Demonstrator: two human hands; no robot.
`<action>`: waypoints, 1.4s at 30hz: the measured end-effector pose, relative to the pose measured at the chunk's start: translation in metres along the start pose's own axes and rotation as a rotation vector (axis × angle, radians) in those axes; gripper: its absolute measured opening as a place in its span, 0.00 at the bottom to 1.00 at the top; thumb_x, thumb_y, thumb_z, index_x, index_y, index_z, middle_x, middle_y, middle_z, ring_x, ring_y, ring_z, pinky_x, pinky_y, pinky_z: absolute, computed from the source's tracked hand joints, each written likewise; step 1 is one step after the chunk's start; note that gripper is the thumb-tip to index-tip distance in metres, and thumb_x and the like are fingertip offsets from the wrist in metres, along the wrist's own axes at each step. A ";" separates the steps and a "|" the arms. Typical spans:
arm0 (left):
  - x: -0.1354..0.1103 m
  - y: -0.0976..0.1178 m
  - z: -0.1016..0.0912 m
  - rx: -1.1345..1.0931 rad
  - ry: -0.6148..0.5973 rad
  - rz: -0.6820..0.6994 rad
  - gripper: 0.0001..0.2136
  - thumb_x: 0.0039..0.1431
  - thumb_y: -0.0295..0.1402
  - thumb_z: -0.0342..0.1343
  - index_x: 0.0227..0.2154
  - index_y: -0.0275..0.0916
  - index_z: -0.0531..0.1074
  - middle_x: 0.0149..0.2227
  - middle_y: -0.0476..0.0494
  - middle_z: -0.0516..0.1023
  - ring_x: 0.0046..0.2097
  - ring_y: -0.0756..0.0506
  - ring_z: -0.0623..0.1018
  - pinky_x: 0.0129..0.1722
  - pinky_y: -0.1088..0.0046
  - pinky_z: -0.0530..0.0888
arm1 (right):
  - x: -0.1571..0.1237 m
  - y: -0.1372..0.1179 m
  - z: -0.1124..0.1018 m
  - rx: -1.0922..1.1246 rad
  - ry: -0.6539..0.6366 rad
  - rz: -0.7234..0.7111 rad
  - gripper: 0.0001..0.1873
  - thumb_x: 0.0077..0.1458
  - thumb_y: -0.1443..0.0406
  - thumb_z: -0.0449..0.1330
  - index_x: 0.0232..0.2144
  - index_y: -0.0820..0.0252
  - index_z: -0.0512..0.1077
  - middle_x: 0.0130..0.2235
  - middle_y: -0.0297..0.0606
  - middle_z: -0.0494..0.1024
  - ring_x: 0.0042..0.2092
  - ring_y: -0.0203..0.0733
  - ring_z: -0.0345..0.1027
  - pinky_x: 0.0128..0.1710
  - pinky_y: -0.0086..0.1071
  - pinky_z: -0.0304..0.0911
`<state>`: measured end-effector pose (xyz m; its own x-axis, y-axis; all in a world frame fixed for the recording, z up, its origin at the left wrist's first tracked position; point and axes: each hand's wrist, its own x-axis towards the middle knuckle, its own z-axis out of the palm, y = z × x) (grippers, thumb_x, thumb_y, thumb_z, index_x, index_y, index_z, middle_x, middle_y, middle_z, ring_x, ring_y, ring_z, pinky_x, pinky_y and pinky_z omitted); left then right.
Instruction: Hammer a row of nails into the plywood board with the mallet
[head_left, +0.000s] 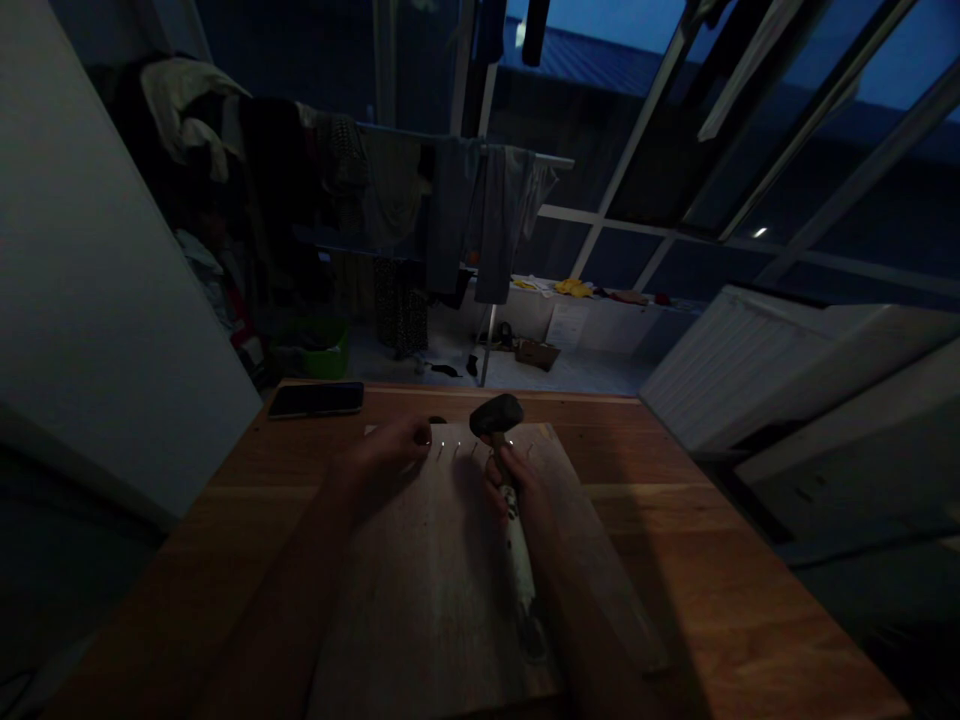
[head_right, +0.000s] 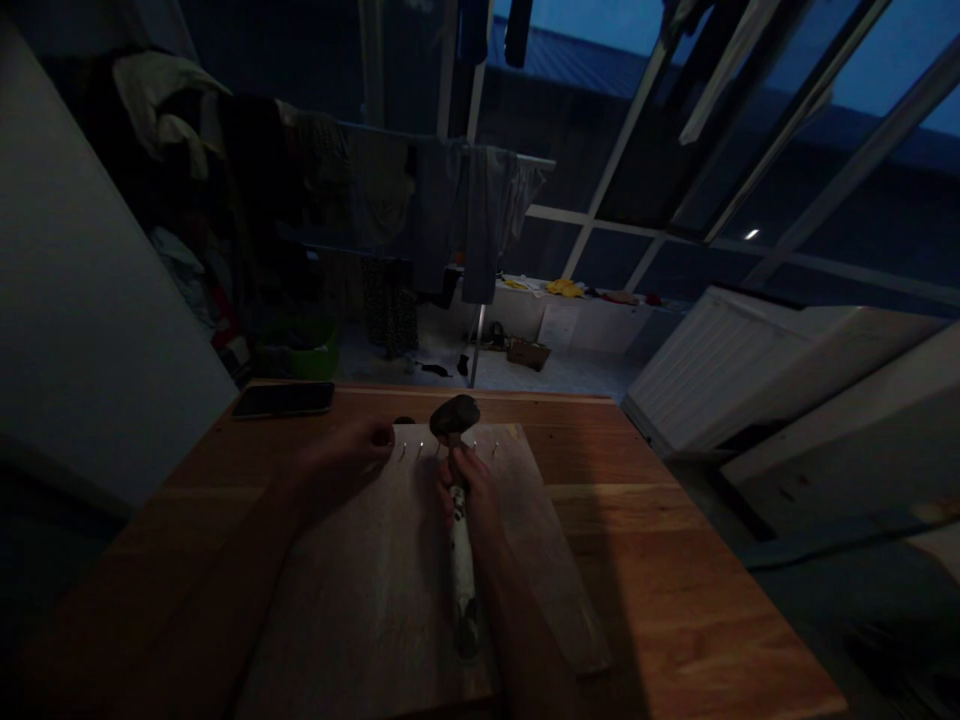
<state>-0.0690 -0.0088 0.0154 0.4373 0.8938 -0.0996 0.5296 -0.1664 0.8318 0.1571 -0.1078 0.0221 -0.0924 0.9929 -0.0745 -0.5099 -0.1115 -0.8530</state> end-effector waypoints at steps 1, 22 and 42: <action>0.001 -0.001 0.000 0.008 -0.012 0.022 0.05 0.47 0.31 0.59 0.28 0.36 0.74 0.30 0.47 0.76 0.33 0.46 0.72 0.33 0.72 0.66 | -0.001 0.000 0.002 -0.006 -0.012 0.010 0.23 0.52 0.49 0.68 0.41 0.58 0.72 0.22 0.22 0.67 0.12 0.27 0.52 0.07 0.22 0.50; -0.001 0.003 -0.002 -0.170 -0.088 0.111 0.09 0.46 0.31 0.61 0.32 0.35 0.81 0.33 0.44 0.82 0.38 0.42 0.78 0.40 0.69 0.73 | -0.010 0.017 0.053 -0.182 -0.115 0.021 0.26 0.51 0.44 0.66 0.38 0.58 0.69 0.20 0.21 0.69 0.11 0.28 0.57 0.07 0.22 0.53; 0.000 0.002 -0.008 -0.050 0.025 0.079 0.10 0.45 0.33 0.65 0.32 0.38 0.75 0.29 0.49 0.74 0.32 0.47 0.73 0.31 0.73 0.68 | -0.005 -0.002 0.019 -0.066 -0.128 -0.006 0.20 0.54 0.50 0.66 0.42 0.57 0.72 0.23 0.22 0.69 0.12 0.27 0.53 0.07 0.23 0.48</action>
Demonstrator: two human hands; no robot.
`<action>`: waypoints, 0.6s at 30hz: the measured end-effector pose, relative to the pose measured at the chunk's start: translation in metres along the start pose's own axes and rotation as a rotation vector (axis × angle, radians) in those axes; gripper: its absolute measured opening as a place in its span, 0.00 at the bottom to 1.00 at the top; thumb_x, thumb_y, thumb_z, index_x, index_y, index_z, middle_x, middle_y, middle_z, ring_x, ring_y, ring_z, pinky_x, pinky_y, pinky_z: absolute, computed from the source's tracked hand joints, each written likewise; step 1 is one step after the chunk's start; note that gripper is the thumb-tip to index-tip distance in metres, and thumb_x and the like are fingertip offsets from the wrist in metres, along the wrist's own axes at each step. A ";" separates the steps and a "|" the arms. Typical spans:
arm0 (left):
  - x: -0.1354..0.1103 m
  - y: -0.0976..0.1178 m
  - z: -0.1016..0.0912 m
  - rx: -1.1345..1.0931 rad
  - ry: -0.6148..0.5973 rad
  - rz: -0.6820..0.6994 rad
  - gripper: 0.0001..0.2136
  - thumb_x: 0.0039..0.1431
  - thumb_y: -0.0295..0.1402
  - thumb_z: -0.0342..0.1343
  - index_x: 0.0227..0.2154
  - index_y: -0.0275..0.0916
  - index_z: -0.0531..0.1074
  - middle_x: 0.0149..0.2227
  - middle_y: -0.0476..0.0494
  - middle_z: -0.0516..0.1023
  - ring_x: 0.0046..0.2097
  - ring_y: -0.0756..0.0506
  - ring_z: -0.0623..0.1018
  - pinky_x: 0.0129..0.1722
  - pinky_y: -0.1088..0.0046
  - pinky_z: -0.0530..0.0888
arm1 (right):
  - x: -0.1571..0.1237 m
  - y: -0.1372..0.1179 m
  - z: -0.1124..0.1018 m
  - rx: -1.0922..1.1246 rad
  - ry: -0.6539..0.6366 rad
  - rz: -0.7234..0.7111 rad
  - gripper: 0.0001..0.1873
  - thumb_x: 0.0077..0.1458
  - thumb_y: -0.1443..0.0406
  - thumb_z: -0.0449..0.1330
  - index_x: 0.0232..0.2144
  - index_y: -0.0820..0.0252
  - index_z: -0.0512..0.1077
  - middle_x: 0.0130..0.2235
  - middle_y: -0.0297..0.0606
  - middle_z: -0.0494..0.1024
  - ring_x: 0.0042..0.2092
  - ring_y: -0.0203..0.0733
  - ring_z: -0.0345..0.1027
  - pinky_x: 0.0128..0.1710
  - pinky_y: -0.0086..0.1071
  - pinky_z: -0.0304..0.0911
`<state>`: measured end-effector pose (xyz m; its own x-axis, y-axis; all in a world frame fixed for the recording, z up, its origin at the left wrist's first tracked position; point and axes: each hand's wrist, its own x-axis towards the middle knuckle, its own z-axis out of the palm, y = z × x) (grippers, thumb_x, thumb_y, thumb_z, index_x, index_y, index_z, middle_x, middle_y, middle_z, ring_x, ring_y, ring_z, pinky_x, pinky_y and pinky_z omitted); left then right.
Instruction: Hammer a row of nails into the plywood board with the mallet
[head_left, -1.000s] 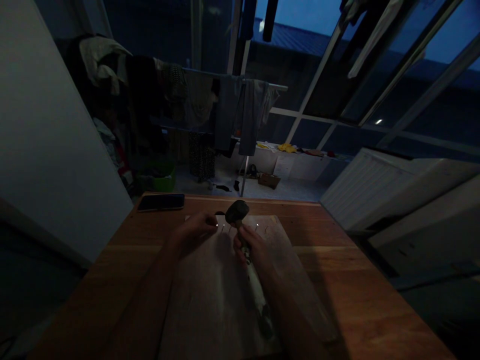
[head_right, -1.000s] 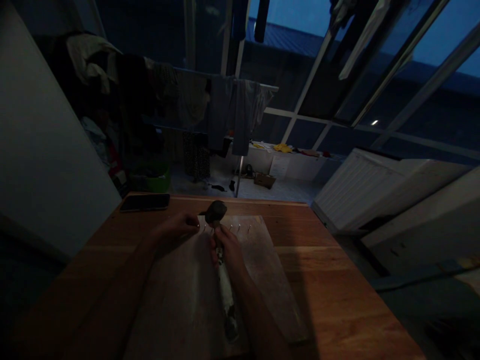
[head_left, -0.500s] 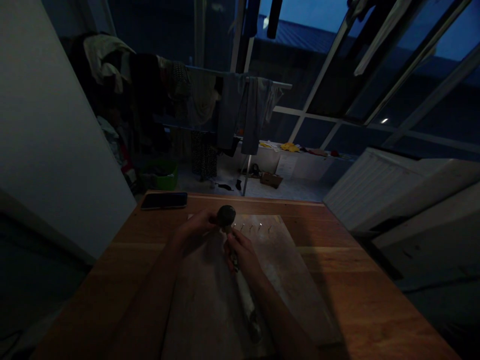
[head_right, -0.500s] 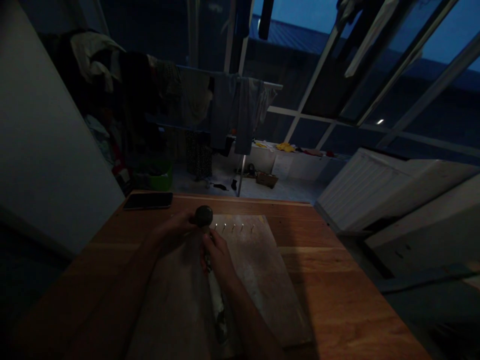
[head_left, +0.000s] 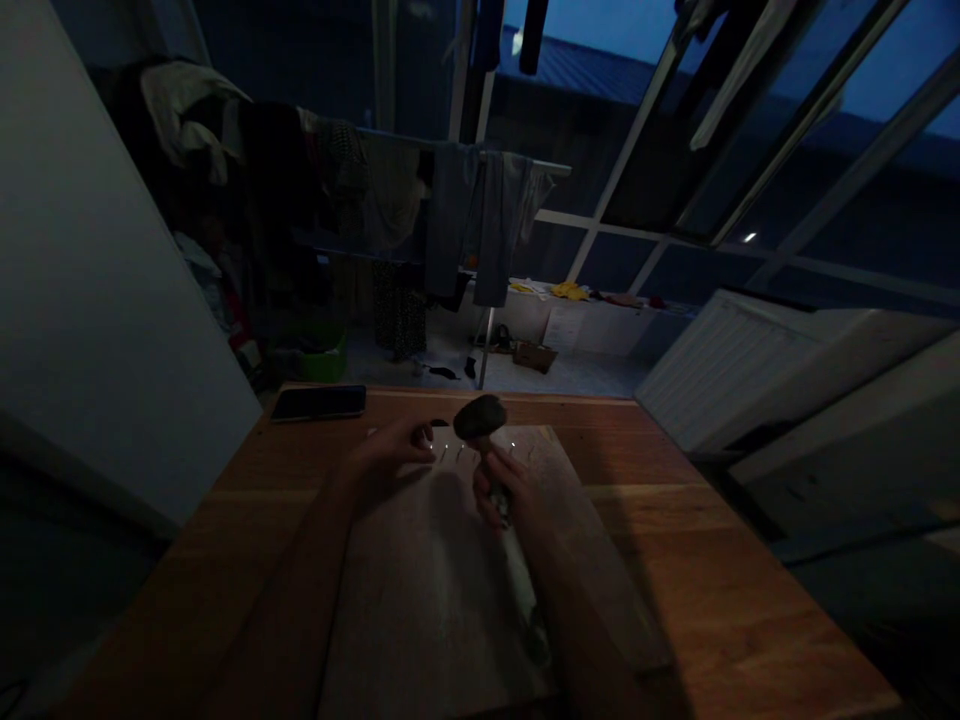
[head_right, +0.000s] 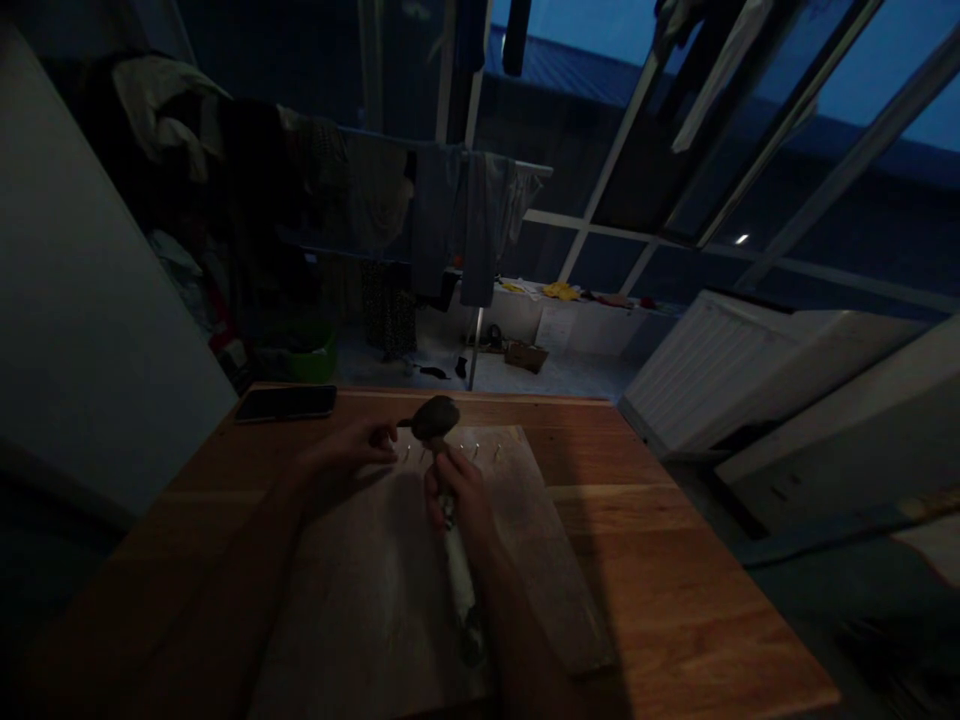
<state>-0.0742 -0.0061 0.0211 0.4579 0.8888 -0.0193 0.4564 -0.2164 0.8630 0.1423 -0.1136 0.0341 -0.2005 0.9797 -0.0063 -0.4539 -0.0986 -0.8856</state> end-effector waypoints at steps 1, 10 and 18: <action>0.000 0.005 -0.001 0.049 0.041 0.026 0.09 0.47 0.34 0.65 0.32 0.39 0.73 0.29 0.50 0.73 0.31 0.48 0.71 0.30 0.74 0.66 | 0.000 -0.006 -0.008 0.057 0.001 -0.029 0.20 0.55 0.51 0.66 0.43 0.58 0.72 0.23 0.22 0.68 0.12 0.27 0.51 0.07 0.23 0.48; -0.003 0.085 0.069 0.268 -0.423 0.398 0.07 0.50 0.26 0.63 0.34 0.38 0.77 0.30 0.51 0.75 0.31 0.50 0.72 0.31 0.76 0.65 | 0.000 -0.035 -0.057 0.332 -0.011 -0.116 0.10 0.61 0.60 0.62 0.45 0.55 0.74 0.25 0.22 0.62 0.16 0.27 0.43 0.08 0.19 0.47; -0.010 0.085 0.123 0.425 -0.681 0.433 0.03 0.52 0.28 0.65 0.27 0.37 0.76 0.29 0.47 0.79 0.26 0.48 0.72 0.24 0.73 0.64 | 0.001 -0.034 -0.051 0.223 0.052 -0.099 0.15 0.59 0.54 0.63 0.46 0.53 0.74 0.24 0.23 0.59 0.16 0.28 0.42 0.09 0.21 0.43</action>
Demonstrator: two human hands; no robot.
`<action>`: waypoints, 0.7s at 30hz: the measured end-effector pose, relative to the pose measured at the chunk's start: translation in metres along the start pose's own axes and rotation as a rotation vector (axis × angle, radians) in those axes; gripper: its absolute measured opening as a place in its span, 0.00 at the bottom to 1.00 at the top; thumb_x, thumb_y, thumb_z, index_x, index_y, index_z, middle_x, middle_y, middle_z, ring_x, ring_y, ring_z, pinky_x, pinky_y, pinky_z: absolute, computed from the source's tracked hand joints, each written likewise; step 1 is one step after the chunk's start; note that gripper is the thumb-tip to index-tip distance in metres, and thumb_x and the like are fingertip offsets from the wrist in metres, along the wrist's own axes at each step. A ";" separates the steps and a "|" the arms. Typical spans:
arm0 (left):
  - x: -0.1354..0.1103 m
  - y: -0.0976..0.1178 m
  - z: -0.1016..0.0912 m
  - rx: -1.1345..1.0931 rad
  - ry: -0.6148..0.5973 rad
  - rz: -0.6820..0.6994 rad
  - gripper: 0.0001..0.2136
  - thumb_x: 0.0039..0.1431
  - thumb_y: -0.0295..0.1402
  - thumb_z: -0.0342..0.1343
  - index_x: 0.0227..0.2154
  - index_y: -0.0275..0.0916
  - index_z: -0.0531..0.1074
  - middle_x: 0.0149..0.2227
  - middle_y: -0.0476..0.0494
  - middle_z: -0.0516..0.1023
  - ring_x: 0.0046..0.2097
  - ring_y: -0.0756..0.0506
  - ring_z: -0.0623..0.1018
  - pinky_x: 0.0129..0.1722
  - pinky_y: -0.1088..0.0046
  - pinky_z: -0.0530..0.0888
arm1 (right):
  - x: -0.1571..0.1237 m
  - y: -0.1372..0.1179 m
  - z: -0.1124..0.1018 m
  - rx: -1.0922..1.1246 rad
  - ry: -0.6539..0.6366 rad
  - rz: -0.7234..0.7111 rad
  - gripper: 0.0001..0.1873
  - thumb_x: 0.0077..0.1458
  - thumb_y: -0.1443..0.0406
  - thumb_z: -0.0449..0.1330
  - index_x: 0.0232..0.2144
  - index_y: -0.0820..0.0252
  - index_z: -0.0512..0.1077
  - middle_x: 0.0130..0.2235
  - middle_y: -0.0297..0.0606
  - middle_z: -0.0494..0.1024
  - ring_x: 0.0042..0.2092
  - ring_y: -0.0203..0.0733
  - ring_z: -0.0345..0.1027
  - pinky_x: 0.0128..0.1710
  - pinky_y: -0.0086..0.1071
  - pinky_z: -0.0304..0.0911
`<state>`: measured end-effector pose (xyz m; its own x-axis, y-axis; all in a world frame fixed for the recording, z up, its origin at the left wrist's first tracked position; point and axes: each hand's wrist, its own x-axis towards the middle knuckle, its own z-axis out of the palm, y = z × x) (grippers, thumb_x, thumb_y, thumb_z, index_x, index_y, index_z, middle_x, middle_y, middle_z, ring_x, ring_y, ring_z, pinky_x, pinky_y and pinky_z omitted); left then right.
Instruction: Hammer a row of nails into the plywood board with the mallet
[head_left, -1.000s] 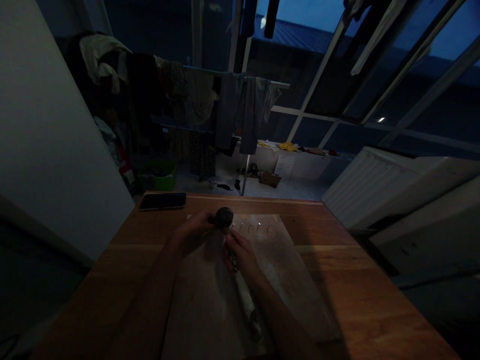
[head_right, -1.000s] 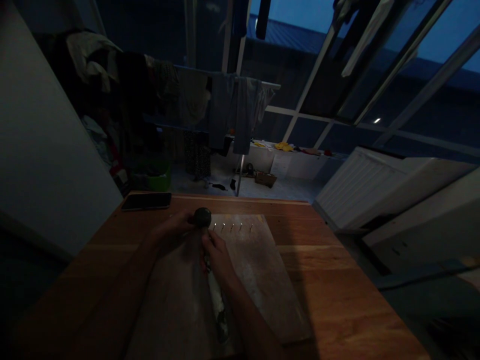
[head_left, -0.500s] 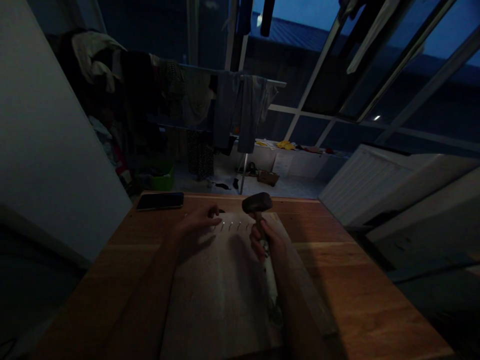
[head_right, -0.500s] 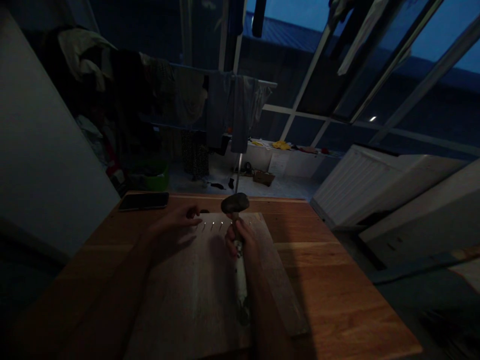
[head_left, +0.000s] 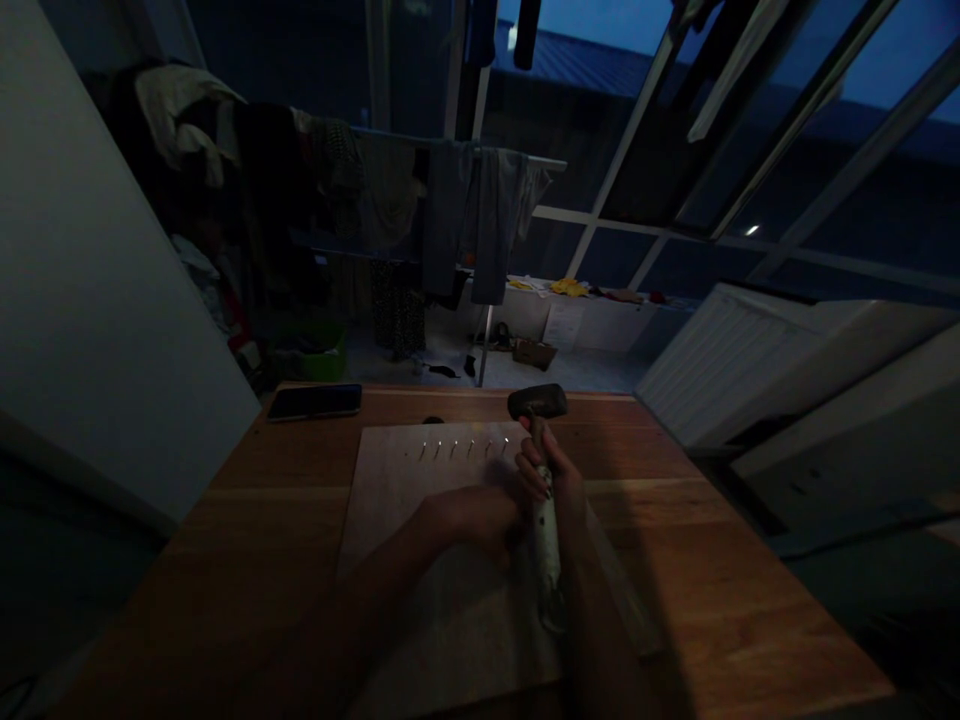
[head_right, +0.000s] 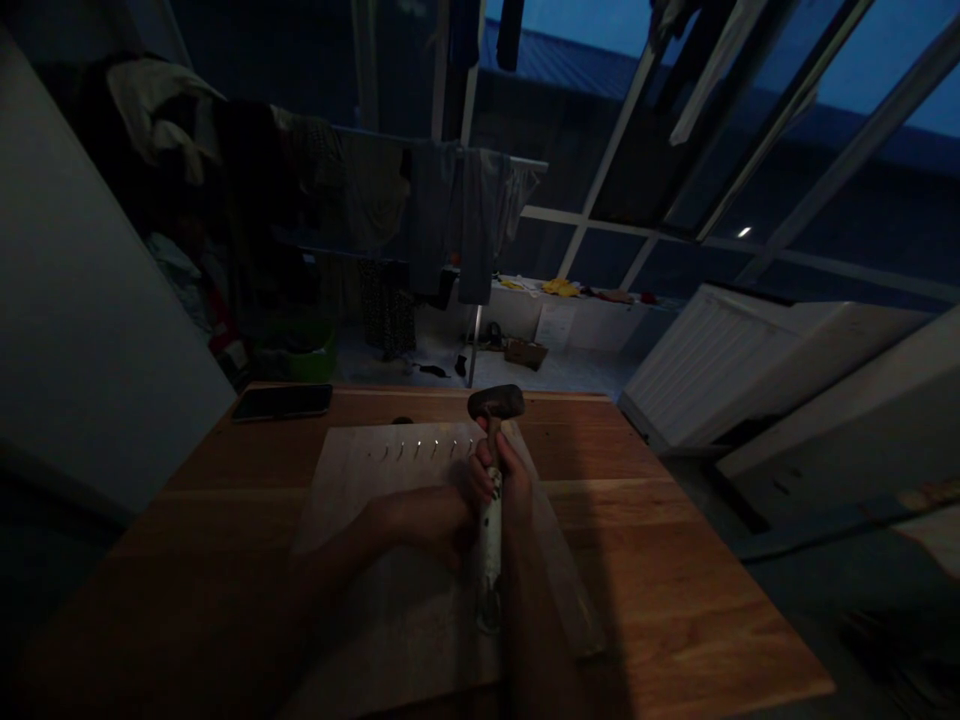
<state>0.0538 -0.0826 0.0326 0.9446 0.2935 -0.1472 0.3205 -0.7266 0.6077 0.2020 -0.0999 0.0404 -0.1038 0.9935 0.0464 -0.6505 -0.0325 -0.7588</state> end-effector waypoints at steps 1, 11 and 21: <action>0.000 0.001 0.001 0.007 0.006 -0.024 0.04 0.51 0.28 0.66 0.26 0.38 0.76 0.28 0.47 0.79 0.26 0.48 0.72 0.24 0.73 0.64 | 0.000 0.001 0.001 -0.008 0.001 -0.003 0.15 0.59 0.54 0.63 0.45 0.53 0.74 0.24 0.23 0.59 0.16 0.28 0.42 0.09 0.21 0.43; -0.035 0.002 -0.027 0.034 0.090 -0.198 0.10 0.49 0.26 0.61 0.17 0.39 0.67 0.19 0.52 0.67 0.22 0.50 0.65 0.24 0.71 0.58 | 0.004 0.014 0.001 0.017 -0.001 0.012 0.18 0.57 0.53 0.65 0.46 0.55 0.74 0.24 0.23 0.63 0.15 0.27 0.46 0.09 0.21 0.45; -0.136 -0.081 -0.056 -0.163 0.557 -0.571 0.04 0.48 0.33 0.59 0.25 0.38 0.75 0.27 0.48 0.75 0.29 0.46 0.71 0.29 0.73 0.62 | 0.005 0.026 0.002 -0.023 0.064 0.021 0.24 0.54 0.50 0.66 0.48 0.56 0.72 0.24 0.22 0.64 0.15 0.27 0.46 0.09 0.22 0.45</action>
<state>-0.1049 -0.0290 0.0466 0.4505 0.8887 -0.0853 0.6875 -0.2844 0.6682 0.1831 -0.0959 0.0220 -0.0682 0.9976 -0.0112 -0.6314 -0.0518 -0.7737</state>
